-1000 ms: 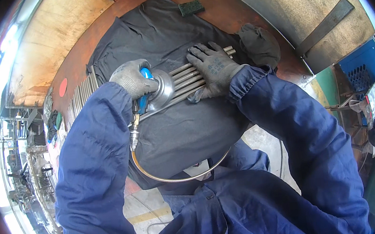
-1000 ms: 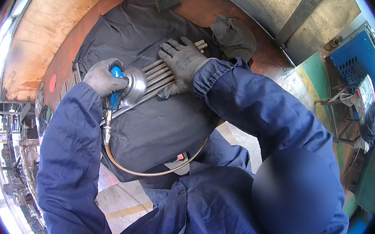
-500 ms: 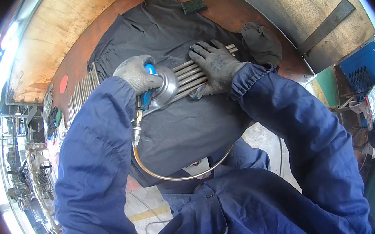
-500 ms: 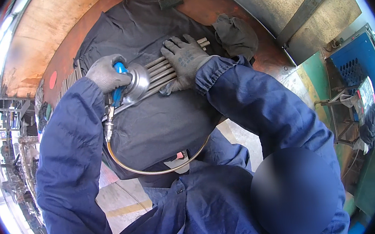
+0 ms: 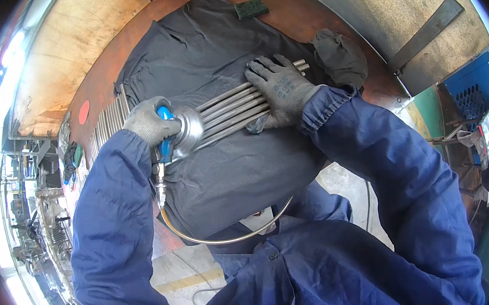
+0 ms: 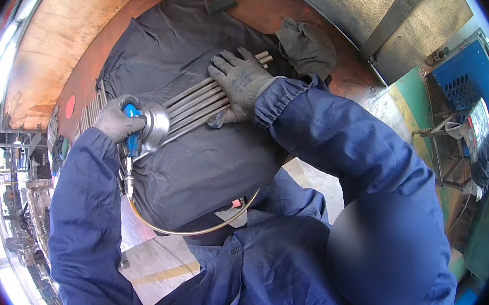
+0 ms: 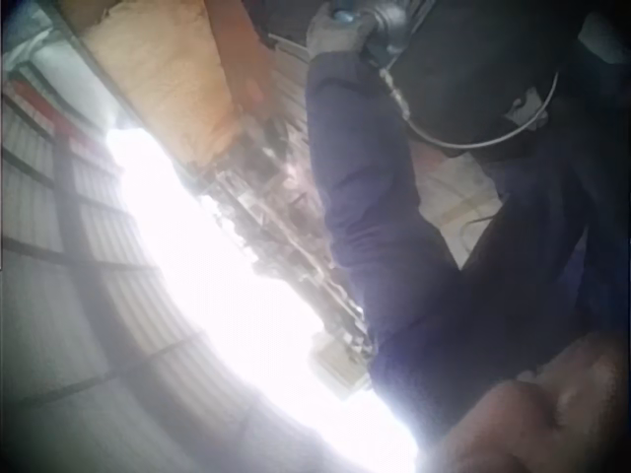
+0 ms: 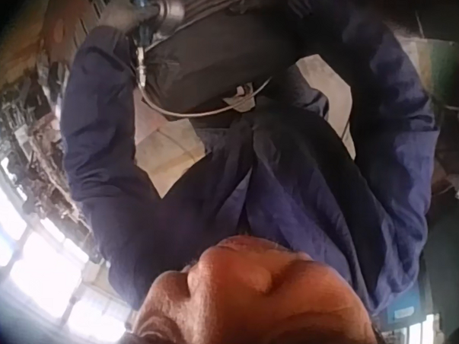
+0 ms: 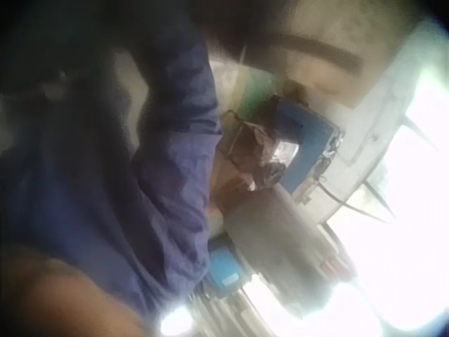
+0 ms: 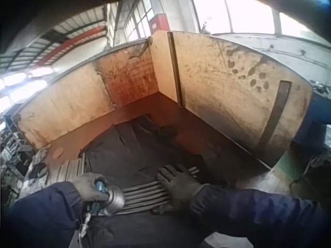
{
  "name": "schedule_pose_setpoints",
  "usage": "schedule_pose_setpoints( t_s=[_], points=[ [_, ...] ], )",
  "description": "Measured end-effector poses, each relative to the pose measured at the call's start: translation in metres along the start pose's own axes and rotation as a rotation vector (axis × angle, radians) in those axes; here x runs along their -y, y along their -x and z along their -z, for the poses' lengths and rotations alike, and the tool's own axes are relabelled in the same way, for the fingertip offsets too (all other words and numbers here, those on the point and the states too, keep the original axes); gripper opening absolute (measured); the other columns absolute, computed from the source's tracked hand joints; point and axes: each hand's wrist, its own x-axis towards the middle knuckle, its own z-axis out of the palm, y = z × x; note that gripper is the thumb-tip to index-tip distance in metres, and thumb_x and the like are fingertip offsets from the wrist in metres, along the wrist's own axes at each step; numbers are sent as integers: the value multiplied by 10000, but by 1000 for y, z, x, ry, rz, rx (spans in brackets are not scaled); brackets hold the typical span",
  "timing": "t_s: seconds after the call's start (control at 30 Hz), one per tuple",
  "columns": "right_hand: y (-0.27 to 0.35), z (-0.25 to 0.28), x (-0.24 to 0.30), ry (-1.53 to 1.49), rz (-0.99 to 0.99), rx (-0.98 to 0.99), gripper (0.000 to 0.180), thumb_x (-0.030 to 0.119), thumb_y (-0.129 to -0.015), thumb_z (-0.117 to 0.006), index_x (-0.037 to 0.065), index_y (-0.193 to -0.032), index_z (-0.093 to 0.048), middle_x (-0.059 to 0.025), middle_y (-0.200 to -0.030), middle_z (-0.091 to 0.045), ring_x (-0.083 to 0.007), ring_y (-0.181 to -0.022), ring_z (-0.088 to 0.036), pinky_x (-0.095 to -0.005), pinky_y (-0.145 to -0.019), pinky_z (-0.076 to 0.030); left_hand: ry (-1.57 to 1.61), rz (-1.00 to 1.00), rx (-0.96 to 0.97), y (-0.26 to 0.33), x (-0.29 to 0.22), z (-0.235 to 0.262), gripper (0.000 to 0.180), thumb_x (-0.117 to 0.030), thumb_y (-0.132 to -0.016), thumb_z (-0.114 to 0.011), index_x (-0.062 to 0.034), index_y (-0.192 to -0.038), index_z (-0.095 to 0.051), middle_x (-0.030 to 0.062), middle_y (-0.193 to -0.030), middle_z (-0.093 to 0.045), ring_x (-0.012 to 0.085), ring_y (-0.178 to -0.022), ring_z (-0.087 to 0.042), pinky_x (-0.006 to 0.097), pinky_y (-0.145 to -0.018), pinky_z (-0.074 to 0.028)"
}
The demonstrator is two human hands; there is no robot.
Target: Grinding the ends and surfaces of several metal tubes arranged on a workbench using a handheld power grinder.
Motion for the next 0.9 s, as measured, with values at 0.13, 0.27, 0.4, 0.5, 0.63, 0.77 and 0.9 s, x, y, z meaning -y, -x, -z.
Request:
schedule_pose_setpoints(
  t_s=[0.13, 0.27, 0.4, 0.5, 0.63, 0.77, 0.9],
  points=[
    [0, 1, 0, 6, 13, 17, 1165, 847, -714, -614, -5, -1482, -407, -210, -1545, -391, -367, -1478, -304, -527, -1220, -195, -50, -28, 5, 4, -16, 0, 501, -274, -659, -773, -18, -1080, -683, 178, -911, -706, 285, -852, -701, 376, -817, -540],
    [4, -1, -1, 20, 14, 23, 1179, 858, -718, -595, -15, -1485, -396, -218, -1552, -375, -373, -1479, -296, -532, -1220, -192, -39, -87, 22, -1, -57, 0, 544, -274, -657, -751, -6, -1127, -692, 216, -971, -716, 333, -928, -712, 385, -858, -539],
    [6, 0, 3, 14, 33, 20, 1208, 864, -711, -593, -28, -1496, -375, -236, -1558, -356, -383, -1481, -289, -537, -1223, -183, -100, -109, 80, -8, -87, -1, 605, -285, -653, -756, -12, -1187, -682, 222, -1037, -719, 342, -987, -706, 388, -891, -536],
    [13, -2, 1, 18, 35, 19, 1227, 868, -704, -596, -33, -1504, -361, -240, -1562, -348, -384, -1485, -281, -542, -1223, -176, -136, -101, 117, -10, -104, -5, 631, -292, -654, -762, -21, -1216, -673, 221, -1073, -717, 339, -1023, -704, 391, -911, -538],
    [19, -4, 3, 2, 46, 2, 1226, 862, -711, -596, -37, -1508, -353, -242, -1569, -339, -386, -1491, -272, -542, -1225, -167, -97, -164, 47, -7, -86, -8, 485, -278, -669, -765, -20, -1073, -694, 202, -927, -704, 321, -885, -697, 389, -829, -527],
    [23, -2, 4, -13, 72, -12, 1193, 849, -737, -581, -40, -1501, -364, -247, -1563, -348, -393, -1488, -278, -541, -1227, -157, -66, -94, -3, -2, -43, -5, 503, -274, -665, -770, -19, -1091, -687, 199, -911, -705, 315, -862, -698, 385, -826, -531],
    [28, -2, 4, -19, 89, -34, 1171, 845, -756, -562, -44, -1493, -373, -254, -1553, -360, -397, -1482, -290, -541, -1227, -155, -22, 22, 30, 8, -23, 0, 527, -269, -660, -767, 2, -1105, -683, 197, -927, -707, 291, -868, -706, 375, -815, -539]
  ],
)
